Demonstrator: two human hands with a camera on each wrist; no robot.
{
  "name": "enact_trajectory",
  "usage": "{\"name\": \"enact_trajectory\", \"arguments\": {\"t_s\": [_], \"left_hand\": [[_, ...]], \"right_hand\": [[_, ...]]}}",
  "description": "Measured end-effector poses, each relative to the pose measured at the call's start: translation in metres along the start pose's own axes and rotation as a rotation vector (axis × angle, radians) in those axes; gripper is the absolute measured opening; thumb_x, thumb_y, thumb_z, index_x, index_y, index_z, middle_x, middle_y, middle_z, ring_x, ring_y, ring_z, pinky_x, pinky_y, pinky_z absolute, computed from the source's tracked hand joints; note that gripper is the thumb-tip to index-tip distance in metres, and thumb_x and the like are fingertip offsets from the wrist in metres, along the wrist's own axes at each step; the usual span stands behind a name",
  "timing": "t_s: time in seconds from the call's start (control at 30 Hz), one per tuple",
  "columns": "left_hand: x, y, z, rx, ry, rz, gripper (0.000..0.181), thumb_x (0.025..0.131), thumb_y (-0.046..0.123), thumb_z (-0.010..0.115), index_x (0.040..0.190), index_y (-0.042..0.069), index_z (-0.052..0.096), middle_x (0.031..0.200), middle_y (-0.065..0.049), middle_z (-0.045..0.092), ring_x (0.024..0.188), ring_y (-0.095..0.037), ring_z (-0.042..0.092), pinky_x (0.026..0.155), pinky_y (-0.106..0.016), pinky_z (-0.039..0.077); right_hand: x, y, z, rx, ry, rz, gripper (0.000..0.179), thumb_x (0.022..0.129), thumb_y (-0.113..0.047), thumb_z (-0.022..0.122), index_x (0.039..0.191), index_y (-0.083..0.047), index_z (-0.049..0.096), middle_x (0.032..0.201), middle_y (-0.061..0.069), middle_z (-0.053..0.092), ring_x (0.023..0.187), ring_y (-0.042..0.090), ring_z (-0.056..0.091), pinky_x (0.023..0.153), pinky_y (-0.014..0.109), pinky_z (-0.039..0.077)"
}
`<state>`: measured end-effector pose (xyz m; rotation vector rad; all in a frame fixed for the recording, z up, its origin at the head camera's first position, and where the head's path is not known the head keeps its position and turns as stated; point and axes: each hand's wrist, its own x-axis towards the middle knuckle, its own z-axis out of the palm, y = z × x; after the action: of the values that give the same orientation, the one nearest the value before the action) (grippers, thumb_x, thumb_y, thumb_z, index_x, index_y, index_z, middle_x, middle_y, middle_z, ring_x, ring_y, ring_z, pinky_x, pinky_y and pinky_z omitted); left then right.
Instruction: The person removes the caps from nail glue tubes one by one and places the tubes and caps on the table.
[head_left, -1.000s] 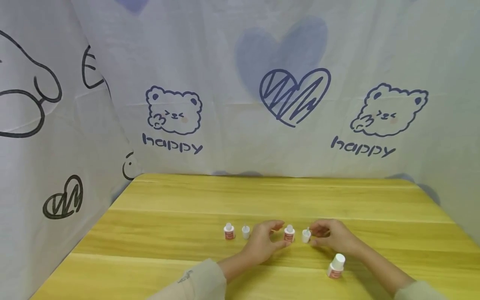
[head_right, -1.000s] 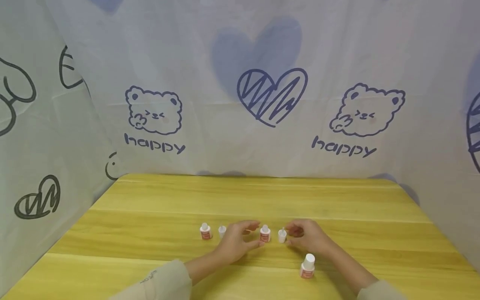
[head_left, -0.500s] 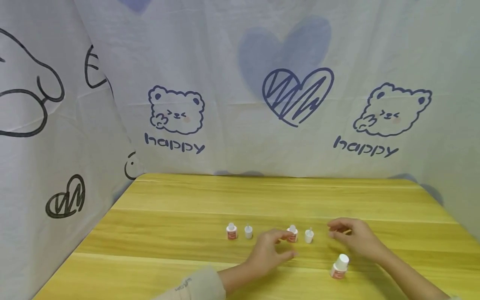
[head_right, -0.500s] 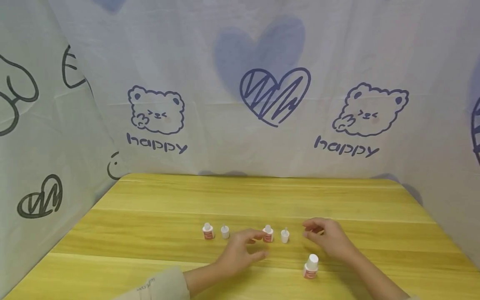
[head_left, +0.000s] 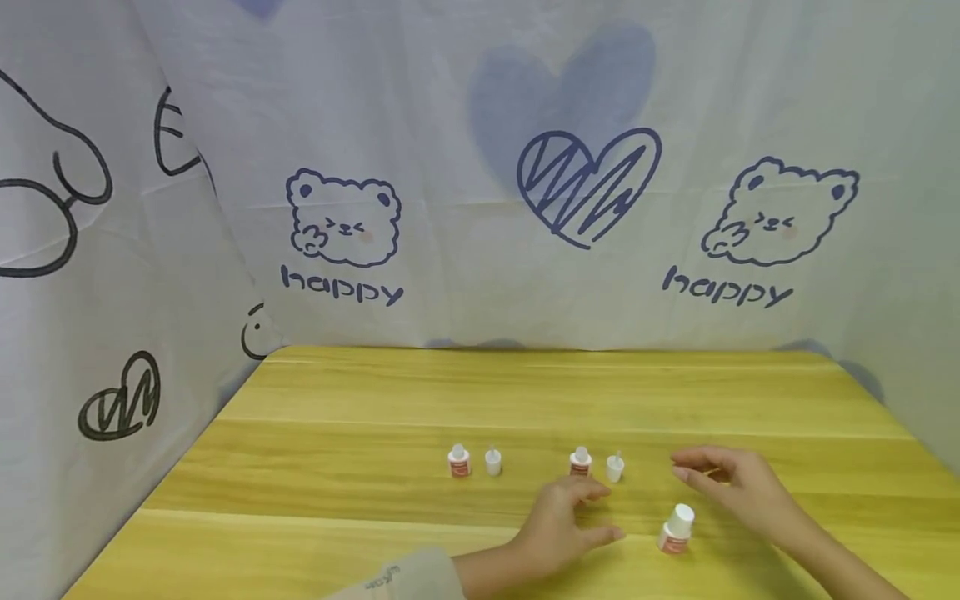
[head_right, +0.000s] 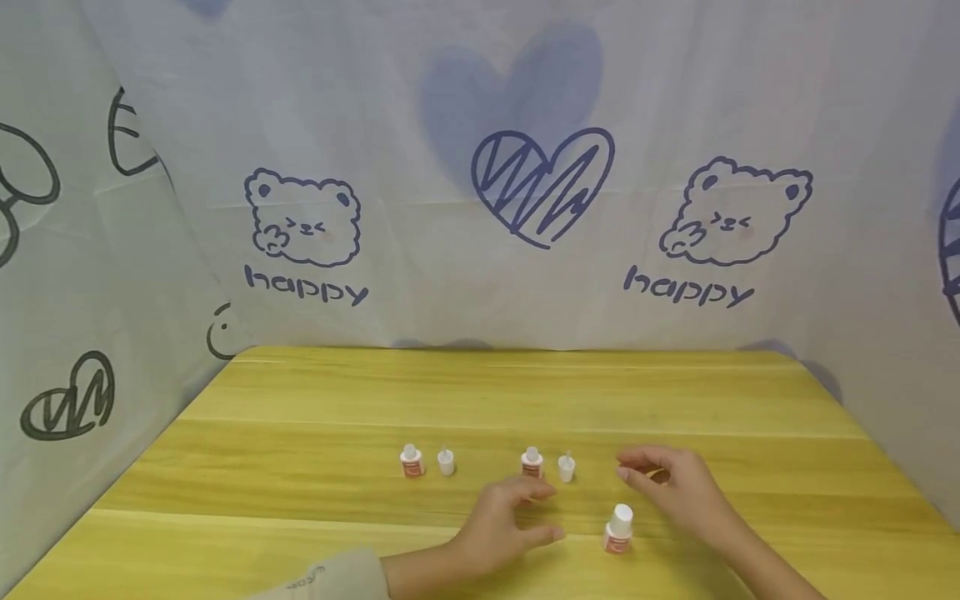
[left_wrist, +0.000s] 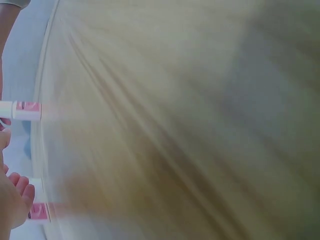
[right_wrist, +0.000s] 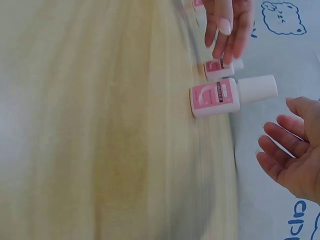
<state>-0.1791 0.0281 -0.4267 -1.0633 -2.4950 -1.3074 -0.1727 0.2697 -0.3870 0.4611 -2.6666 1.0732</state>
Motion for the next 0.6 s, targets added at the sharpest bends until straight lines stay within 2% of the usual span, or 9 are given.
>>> {"name": "enact_trajectory", "arguments": {"t_s": [0.23, 0.47, 0.6], "left_hand": [[0.002, 0.006, 0.007, -0.099, -0.056, -0.032, 0.039, 0.078, 0.017, 0.075, 0.11, -0.002, 0.063, 0.111, -0.01, 0.067, 0.099, -0.014, 0.063, 0.082, -0.015, 0.05], [0.003, 0.01, 0.016, -0.103, -0.073, -0.047, 0.041, 0.076, 0.018, 0.076, 0.11, -0.001, 0.064, 0.109, -0.01, 0.067, 0.096, -0.01, 0.063, 0.08, -0.013, 0.049], [0.004, 0.011, 0.021, -0.108, -0.073, -0.05, 0.041, 0.076, 0.019, 0.076, 0.109, -0.001, 0.064, 0.107, -0.01, 0.068, 0.094, -0.008, 0.063, 0.078, -0.011, 0.049]], "right_hand": [[-0.01, -0.006, 0.002, 0.01, 0.03, -0.056, 0.016, 0.087, -0.009, 0.064, 0.1, -0.001, 0.068, 0.093, 0.01, 0.071, 0.076, -0.007, 0.057, 0.063, 0.018, 0.051], [-0.016, -0.006, 0.006, 0.025, 0.057, -0.148, 0.013, 0.083, -0.004, 0.067, 0.096, 0.0, 0.068, 0.089, 0.006, 0.072, 0.075, -0.006, 0.058, 0.061, 0.019, 0.051], [-0.02, -0.006, 0.008, 0.019, 0.091, -0.209, 0.014, 0.079, -0.002, 0.07, 0.093, -0.003, 0.069, 0.089, -0.014, 0.069, 0.075, -0.006, 0.058, 0.06, 0.019, 0.052]]}}
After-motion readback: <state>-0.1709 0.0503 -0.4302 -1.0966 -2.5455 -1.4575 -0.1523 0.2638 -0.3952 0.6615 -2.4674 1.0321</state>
